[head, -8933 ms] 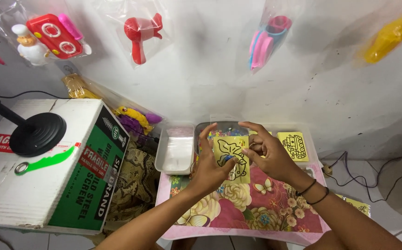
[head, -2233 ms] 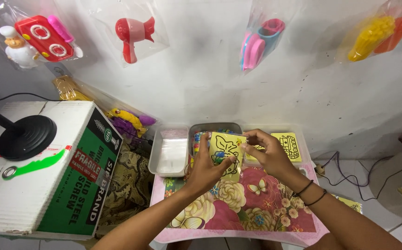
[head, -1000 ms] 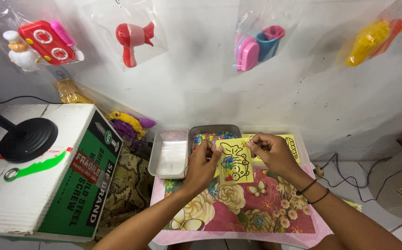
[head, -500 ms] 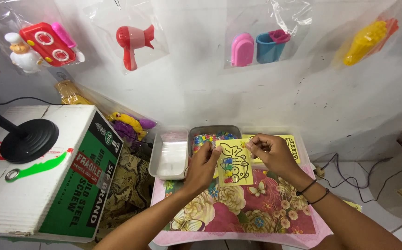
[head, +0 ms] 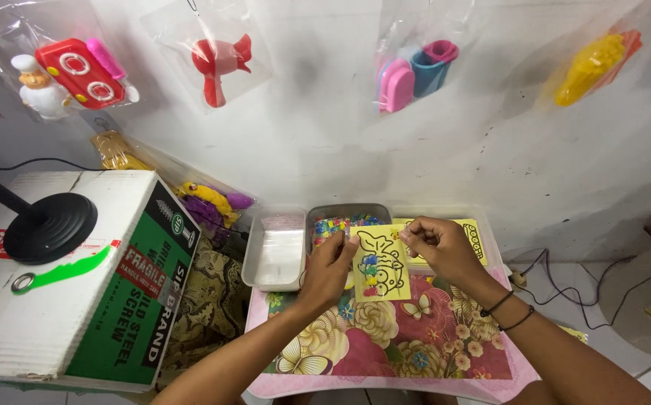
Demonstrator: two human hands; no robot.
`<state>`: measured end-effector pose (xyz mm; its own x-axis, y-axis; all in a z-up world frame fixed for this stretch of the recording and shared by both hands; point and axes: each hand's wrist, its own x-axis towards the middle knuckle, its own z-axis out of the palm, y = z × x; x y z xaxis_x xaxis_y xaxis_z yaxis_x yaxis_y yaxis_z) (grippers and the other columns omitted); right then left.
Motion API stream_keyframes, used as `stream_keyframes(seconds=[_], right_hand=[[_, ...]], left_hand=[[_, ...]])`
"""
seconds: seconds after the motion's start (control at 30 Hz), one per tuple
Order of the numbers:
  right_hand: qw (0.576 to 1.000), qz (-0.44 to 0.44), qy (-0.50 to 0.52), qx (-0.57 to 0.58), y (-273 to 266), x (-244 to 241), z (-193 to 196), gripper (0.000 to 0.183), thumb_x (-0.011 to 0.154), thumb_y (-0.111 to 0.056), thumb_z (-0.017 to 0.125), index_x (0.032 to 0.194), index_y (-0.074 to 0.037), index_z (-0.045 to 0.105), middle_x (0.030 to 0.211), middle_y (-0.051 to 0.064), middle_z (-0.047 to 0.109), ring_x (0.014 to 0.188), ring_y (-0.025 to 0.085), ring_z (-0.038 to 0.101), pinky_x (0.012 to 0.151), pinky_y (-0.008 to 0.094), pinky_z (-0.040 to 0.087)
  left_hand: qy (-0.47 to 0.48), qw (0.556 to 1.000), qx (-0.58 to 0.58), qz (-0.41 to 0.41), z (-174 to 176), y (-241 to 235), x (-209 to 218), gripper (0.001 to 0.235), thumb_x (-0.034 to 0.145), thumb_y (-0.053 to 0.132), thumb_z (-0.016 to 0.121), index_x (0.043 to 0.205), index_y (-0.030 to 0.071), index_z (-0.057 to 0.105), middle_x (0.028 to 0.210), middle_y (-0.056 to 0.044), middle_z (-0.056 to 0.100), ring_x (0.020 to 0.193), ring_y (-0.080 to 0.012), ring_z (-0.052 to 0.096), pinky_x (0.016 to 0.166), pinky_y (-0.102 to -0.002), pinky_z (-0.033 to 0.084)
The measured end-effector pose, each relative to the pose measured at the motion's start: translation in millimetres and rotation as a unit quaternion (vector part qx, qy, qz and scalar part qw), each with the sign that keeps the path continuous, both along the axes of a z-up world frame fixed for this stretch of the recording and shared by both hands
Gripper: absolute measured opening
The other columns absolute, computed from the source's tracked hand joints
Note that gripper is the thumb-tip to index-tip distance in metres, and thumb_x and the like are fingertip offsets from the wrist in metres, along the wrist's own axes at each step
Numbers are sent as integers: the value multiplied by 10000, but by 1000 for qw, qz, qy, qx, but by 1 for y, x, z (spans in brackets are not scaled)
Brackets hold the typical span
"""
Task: The person sits on the floor and packs small, colorful stickers into clear plastic bags. They handle the stickers and bags by hand, placing the items into a container and arranging them on a floral mat.
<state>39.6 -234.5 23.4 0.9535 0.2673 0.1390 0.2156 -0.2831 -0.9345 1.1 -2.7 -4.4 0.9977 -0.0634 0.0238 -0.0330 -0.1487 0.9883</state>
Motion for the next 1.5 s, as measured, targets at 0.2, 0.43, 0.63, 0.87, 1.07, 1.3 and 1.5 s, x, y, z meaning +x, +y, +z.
stream_keyframes(seconds=[0.2, 0.43, 0.63, 0.87, 1.07, 1.3, 1.5], right_hand=[[1000, -2, 0, 4, 0, 1, -2, 108, 900, -95, 665, 842, -55, 747, 559, 105, 656, 551, 141, 572, 566, 265, 435], [1000, 1, -3, 5, 0, 2, -4, 102, 893, -94, 664, 837, -63, 743, 557, 106, 664, 544, 131, 557, 567, 253, 425], [1000, -8, -9, 22, -9, -8, -13, 70, 874, -82, 689, 840, -43, 735, 591, 111, 667, 564, 171, 641, 595, 287, 479], [997, -9, 48, 63, 3, 3, -1, 91, 885, -39, 684, 830, -4, 748, 605, 120, 679, 538, 161, 572, 560, 287, 477], [997, -31, -28, 67, -8, -2, 13, 96, 872, -39, 679, 779, -28, 697, 536, 128, 624, 399, 167, 522, 453, 281, 445], [998, -6, -2, 55, -10, -4, 14, 114, 930, -100, 659, 911, -4, 717, 643, 136, 619, 545, 166, 551, 468, 293, 482], [993, 41, 107, 0, 1, -19, 33, 452, 798, -66, 770, 1228, 29, 667, 925, 111, 593, 877, 216, 601, 705, 333, 534]], left_hand=[[-4, 1000, -11, -16, -14, 3, 5, 366, 1079, 343, 483, 941, 53, 658, 805, -139, 618, 819, -243, 633, 749, -369, 515], [-2, 999, -27, -19, -22, 4, 8, 364, 1076, 330, 505, 921, 49, 677, 767, -130, 601, 759, -230, 623, 746, -356, 525], [-27, 1000, -4, -15, -5, -2, -15, 373, 1054, 342, 545, 845, 54, 657, 693, -79, 584, 727, -186, 593, 722, -324, 499], [90, 995, -23, 37, 6, -20, 4, 317, 1027, 352, 547, 859, 87, 593, 748, -48, 532, 734, -174, 523, 597, -341, 478], [22, 998, -60, -12, 19, -9, 0, 352, 1058, 377, 515, 846, 102, 574, 733, -52, 510, 752, -163, 521, 550, -273, 507], [4, 996, -62, -64, 5, -9, -11, 375, 1093, 358, 473, 974, 57, 663, 800, -99, 567, 824, -221, 572, 740, -391, 572], [88, 992, -69, -55, 17, -7, -16, 326, 1091, 346, 481, 963, 67, 590, 849, -77, 488, 878, -182, 494, 820, -426, 576]])
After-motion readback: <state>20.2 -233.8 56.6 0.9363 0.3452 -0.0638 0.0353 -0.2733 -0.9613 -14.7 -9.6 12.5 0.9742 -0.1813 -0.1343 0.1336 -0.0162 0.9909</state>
